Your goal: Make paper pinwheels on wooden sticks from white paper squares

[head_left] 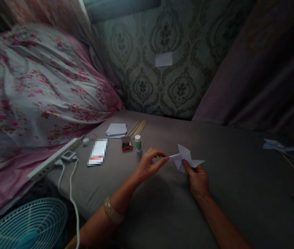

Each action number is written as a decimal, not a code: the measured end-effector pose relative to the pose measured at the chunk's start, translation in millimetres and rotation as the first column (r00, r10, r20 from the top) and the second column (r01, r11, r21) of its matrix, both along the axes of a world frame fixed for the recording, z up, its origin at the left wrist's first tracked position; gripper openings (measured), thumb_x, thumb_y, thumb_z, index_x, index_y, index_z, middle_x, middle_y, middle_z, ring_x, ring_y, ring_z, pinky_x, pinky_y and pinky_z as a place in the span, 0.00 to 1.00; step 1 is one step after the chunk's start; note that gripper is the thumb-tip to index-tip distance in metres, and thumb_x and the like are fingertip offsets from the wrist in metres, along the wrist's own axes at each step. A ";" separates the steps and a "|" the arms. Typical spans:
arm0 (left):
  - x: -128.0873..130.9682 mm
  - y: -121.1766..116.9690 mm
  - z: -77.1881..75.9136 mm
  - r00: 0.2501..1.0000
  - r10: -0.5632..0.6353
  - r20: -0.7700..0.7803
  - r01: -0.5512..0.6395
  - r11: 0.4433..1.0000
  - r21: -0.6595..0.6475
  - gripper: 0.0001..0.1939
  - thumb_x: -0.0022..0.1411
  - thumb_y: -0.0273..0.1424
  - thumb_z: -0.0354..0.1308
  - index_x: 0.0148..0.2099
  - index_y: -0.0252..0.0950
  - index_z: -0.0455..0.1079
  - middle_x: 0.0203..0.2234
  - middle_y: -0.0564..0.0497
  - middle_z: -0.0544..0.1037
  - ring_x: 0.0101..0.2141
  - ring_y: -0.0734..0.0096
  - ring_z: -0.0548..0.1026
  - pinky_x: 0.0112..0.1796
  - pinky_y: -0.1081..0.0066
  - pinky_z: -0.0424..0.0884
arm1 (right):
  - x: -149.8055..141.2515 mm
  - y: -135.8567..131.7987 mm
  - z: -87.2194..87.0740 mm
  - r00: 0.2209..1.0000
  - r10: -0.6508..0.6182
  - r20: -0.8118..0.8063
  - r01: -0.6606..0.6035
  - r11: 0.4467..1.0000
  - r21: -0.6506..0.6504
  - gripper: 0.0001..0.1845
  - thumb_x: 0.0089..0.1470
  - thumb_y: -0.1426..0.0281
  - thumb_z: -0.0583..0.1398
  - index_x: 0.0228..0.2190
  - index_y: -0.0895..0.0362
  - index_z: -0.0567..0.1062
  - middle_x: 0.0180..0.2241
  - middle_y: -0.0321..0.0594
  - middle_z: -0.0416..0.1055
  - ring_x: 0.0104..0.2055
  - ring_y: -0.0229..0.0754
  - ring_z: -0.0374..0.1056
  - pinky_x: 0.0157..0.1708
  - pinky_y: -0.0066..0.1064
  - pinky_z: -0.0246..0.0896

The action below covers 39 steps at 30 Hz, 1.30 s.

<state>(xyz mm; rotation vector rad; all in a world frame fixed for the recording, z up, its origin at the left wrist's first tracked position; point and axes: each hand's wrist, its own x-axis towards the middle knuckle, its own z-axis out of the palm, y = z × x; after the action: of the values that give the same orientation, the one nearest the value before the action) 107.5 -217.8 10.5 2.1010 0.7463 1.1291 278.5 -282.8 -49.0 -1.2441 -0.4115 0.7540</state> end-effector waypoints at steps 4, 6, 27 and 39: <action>-26.5 19.0 11.5 0.998 0.061 0.035 -0.061 0.998 -0.003 0.12 0.60 0.38 0.56 0.31 0.35 0.74 0.28 0.48 0.77 0.32 0.71 0.73 0.36 0.72 0.68 | -0.1 2.3 -2.2 0.998 0.007 -0.068 -0.006 1.000 0.023 0.22 0.28 0.60 0.72 0.28 0.60 0.79 0.29 0.41 0.78 0.32 0.43 0.72 0.35 0.32 0.67; -41.1 31.1 13.8 0.986 0.160 0.051 -0.159 0.987 -0.027 0.14 0.58 0.40 0.57 0.30 0.35 0.74 0.27 0.49 0.77 0.30 0.71 0.73 0.34 0.72 0.68 | 0.1 2.8 -2.3 0.997 0.009 -0.078 -0.006 1.000 0.031 0.22 0.28 0.61 0.72 0.28 0.60 0.79 0.29 0.41 0.78 0.32 0.43 0.73 0.34 0.31 0.67; -118.0 179.6 14.4 0.838 0.497 -0.227 -0.534 0.833 -0.145 0.13 0.45 0.34 0.57 0.32 0.33 0.76 0.31 0.44 0.81 0.36 0.60 0.78 0.39 0.69 0.71 | -0.2 1.9 1.3 0.975 0.098 -0.202 -0.091 0.995 0.047 0.20 0.30 0.63 0.72 0.27 0.61 0.80 0.27 0.42 0.78 0.28 0.42 0.72 0.29 0.30 0.67; -92.1 229.3 8.9 0.791 0.280 -0.544 -0.393 0.914 -0.101 0.14 0.40 0.25 0.53 0.31 0.34 0.77 0.27 0.48 0.81 0.33 0.63 0.77 0.35 0.71 0.70 | 1.6 3.1 -4.0 0.981 0.069 -0.181 -0.069 0.998 0.008 0.18 0.32 0.63 0.72 0.27 0.60 0.80 0.28 0.41 0.78 0.29 0.42 0.72 0.31 0.30 0.67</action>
<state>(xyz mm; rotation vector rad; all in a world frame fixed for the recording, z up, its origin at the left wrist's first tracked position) 15.4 11.5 19.4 2.1541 1.4847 0.5929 280.1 -279.7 -53.0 -1.1531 -0.3066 0.9181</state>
